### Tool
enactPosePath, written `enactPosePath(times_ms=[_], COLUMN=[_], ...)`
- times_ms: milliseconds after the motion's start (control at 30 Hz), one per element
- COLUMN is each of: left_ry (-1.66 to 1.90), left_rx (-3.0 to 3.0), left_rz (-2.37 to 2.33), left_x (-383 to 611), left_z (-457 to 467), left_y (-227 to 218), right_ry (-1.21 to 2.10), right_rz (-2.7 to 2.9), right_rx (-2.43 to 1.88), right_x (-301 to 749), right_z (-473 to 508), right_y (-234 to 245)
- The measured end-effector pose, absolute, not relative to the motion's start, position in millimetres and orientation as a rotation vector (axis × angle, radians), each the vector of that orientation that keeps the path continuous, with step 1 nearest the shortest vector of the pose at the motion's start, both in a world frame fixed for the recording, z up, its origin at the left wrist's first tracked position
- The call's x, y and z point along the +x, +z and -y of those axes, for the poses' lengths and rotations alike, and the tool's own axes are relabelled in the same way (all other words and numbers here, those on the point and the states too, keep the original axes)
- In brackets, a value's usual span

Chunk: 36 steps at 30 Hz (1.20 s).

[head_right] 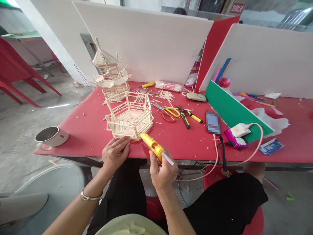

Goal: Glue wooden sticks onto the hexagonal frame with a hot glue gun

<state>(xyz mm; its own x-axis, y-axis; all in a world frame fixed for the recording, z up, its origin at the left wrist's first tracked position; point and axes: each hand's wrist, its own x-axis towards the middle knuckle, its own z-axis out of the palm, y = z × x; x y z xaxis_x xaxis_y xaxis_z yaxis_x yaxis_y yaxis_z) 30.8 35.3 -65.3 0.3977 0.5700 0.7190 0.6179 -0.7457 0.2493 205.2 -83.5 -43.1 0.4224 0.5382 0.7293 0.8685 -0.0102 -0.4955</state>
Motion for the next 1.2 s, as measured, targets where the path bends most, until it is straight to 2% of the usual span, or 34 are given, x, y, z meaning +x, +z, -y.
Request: enactPosePath(times_ms=[1200], left_ry=[-1.289], left_rx=[-2.572], left_rz=[1.112], left_x=[28.3], left_z=[-35.5], left_y=[-67.7], right_ry=[-0.292], right_rz=[1.448], right_rx=[-1.682], right_x=[206.1], right_z=[77.5], right_y=[-52.1])
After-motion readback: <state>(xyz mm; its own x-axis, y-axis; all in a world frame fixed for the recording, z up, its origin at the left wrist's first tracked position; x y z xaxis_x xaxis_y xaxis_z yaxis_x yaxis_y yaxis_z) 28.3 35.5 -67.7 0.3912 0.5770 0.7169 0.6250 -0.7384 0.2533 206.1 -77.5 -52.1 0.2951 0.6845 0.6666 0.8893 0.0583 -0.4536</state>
